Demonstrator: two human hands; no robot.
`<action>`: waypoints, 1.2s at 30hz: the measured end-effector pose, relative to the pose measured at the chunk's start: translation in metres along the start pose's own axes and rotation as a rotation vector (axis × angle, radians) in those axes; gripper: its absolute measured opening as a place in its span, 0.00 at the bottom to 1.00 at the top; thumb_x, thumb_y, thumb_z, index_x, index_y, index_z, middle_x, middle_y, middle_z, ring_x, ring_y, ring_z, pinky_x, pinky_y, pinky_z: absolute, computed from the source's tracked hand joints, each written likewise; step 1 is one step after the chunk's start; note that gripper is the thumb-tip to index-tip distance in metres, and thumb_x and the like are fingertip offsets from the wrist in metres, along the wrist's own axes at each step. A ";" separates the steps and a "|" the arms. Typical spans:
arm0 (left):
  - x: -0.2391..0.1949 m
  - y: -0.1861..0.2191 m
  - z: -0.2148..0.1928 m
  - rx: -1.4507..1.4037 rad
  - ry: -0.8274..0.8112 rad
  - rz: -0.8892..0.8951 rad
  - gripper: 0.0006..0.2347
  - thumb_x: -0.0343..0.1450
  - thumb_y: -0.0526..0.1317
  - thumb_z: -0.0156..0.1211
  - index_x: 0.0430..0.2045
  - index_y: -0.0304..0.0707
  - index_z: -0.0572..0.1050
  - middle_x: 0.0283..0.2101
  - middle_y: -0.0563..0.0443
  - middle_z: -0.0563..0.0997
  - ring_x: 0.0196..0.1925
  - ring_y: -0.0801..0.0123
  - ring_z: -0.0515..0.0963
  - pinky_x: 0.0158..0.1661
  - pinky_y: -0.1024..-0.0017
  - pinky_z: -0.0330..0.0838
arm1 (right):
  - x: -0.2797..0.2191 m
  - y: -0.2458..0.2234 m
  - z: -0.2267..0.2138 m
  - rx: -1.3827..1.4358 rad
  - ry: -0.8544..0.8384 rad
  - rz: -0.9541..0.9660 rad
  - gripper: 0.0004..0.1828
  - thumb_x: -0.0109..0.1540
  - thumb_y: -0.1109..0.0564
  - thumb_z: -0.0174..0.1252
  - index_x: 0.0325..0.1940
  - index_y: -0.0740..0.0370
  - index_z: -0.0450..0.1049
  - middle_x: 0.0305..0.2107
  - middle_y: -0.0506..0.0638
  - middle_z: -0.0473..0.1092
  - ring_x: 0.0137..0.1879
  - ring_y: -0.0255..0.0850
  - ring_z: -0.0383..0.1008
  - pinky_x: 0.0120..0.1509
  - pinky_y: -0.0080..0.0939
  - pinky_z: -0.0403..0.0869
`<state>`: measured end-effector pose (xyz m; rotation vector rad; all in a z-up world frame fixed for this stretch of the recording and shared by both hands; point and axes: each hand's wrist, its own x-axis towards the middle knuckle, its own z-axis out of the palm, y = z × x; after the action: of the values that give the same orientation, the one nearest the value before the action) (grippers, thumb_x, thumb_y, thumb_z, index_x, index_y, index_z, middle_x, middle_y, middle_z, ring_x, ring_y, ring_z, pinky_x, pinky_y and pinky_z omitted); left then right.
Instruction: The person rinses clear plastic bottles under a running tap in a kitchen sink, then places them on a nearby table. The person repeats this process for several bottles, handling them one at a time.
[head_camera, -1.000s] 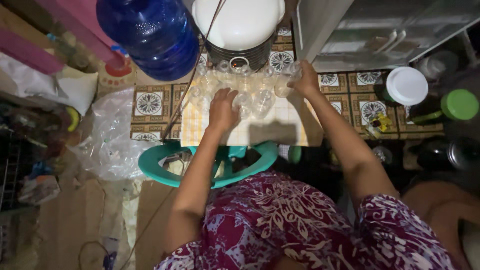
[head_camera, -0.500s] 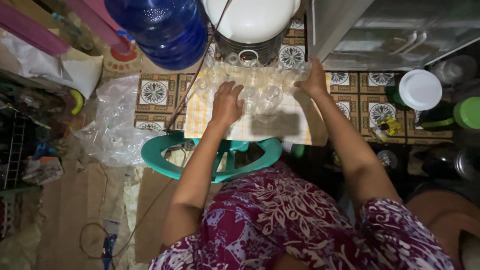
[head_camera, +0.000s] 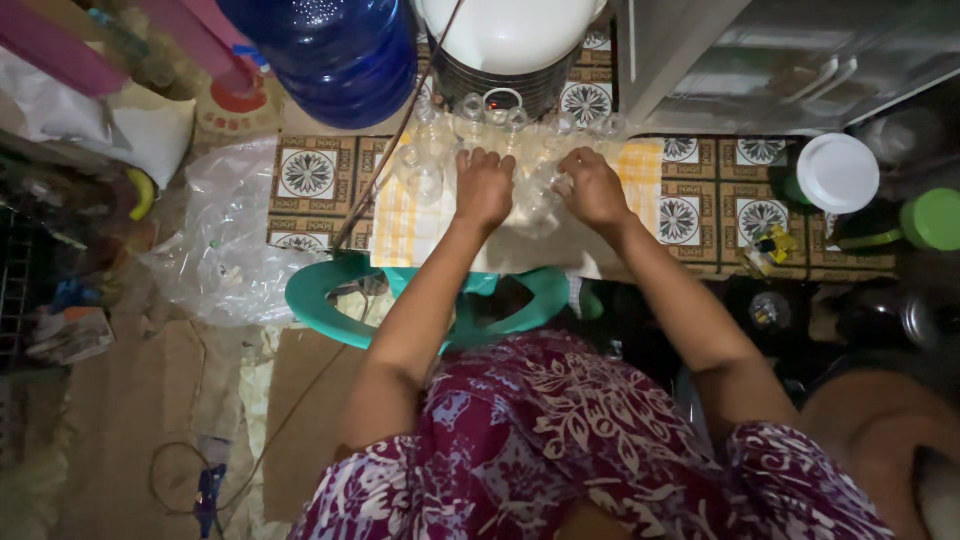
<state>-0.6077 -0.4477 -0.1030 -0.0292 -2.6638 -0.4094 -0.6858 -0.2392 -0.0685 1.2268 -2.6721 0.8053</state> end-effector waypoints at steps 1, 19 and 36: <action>0.001 0.000 0.003 0.007 0.018 0.003 0.07 0.63 0.35 0.61 0.33 0.38 0.79 0.37 0.42 0.80 0.49 0.49 0.74 0.56 0.45 0.59 | -0.001 0.002 0.002 -0.007 -0.012 -0.007 0.12 0.57 0.60 0.69 0.43 0.64 0.77 0.42 0.59 0.73 0.51 0.59 0.72 0.56 0.54 0.73; -0.002 0.010 0.012 -0.059 0.057 0.066 0.03 0.64 0.34 0.60 0.25 0.39 0.80 0.35 0.43 0.79 0.47 0.50 0.75 0.53 0.50 0.62 | -0.017 0.018 0.004 0.028 0.009 -0.017 0.08 0.58 0.64 0.67 0.39 0.66 0.76 0.42 0.60 0.73 0.49 0.59 0.74 0.52 0.54 0.74; -0.001 0.010 -0.007 -0.138 0.016 0.061 0.11 0.63 0.37 0.66 0.36 0.34 0.79 0.52 0.34 0.77 0.58 0.44 0.71 0.55 0.49 0.62 | -0.022 -0.003 0.003 -0.066 0.113 0.059 0.22 0.57 0.66 0.64 0.56 0.61 0.78 0.61 0.66 0.68 0.61 0.62 0.71 0.64 0.52 0.73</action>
<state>-0.6025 -0.4403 -0.0945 -0.1479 -2.6077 -0.5701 -0.6687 -0.2275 -0.0762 1.0601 -2.6325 0.7631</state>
